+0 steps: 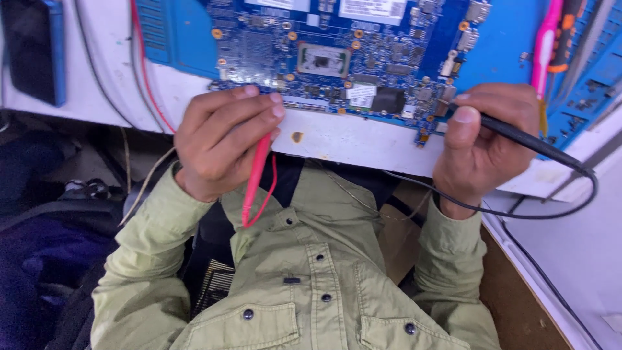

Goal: The person uses multimeter probes to test points on a blue motherboard. They then pick up a mobile phone, navigate the screen, and appear to use a calculator app.

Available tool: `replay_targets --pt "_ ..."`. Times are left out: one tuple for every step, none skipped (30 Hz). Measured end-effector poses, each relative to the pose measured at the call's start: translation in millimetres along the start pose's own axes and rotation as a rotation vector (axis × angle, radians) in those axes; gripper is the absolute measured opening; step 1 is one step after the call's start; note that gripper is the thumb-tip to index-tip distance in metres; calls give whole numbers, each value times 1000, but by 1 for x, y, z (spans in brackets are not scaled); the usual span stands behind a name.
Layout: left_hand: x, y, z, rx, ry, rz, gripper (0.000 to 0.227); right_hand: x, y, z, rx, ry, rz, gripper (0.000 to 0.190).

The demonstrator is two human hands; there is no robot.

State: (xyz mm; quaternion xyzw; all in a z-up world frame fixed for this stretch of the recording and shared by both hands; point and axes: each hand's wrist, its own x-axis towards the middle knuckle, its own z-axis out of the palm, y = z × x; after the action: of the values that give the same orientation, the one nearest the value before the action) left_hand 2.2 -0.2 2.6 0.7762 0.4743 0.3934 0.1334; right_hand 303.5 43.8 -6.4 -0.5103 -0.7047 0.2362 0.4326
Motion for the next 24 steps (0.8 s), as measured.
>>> replay_targets --pt "0 -1 -1 31 -4 -4 12 -2 -1 -1 31 -1 -6 35" --pt "0 -2 -2 17 -8 17 13 -2 0 -2 15 -12 -25 36" --pt "-1 -3 -2 3 -13 38 15 -2 2 -3 -2 -23 -43 37" --pt "-3 -3 -5 19 -12 35 15 -3 2 -1 13 -25 -50 37" --pt "-4 -4 -5 16 -25 24 15 -4 3 -1 2 -29 -52 38" --pt "-6 -4 -3 -3 -39 16 16 -7 4 -4 -24 -32 -48 40" --pt "-5 -4 -4 -4 -39 16 16 -7 4 -3 -25 -32 -48 40" --pt "-5 -4 -4 -6 -37 19 15 -7 4 -3 -24 -28 -49 39" --pt "-5 -4 -3 -7 -36 21 15 -6 4 -3 -23 -25 -50 39" --pt "-4 -4 -3 -9 -36 21 15 -7 4 -3 -25 -25 -49 39" --pt "-4 -3 -3 -8 -34 20 15 -7 4 -3 -29 -23 -47 39" --pt "-3 -3 -4 -6 -32 19 14 -7 4 -3 -30 -21 -45 39" --pt "-3 -3 -3 -7 -32 19 14 -7 4 -3 -31 -21 -44 39" --pt "-3 -3 -3 -3 -28 24 14 -7 4 -3 -31 -20 -41 39" --pt "-2 -3 -3 1 -24 29 14 -6 3 -3 -30 -19 -37 39" --pt "-2 -3 -3 0 -24 30 14 -7 4 -3 -31 -18 -37 39" --pt "-2 -3 -3 0 -26 29 14 -7 5 -4 -36 -21 -42 40" --pt "-2 -3 -4 1 -28 28 14 -7 5 -4 -40 -24 -47 40" --pt "-2 -3 -4 2 -28 29 14 -7 5 -4 -40 -23 -48 40" --pt "-2 -3 -3 3 -25 28 14 -7 5 -4 -38 -29 -45 39" --pt "-2 -2 -3 4 -21 27 14 -7 4 -4 -36 -35 -43 39" --pt "-2 -3 -3 2 -21 28 14 -7 4 -3 -38 -35 -43 39" --pt "-2 -3 -3 2 -19 31 15 -7 4 -3 -35 -24 -37 39" --pt "-2 -3 -2 2 -16 33 16 -7 4 -3 -33 -14 -31 39"
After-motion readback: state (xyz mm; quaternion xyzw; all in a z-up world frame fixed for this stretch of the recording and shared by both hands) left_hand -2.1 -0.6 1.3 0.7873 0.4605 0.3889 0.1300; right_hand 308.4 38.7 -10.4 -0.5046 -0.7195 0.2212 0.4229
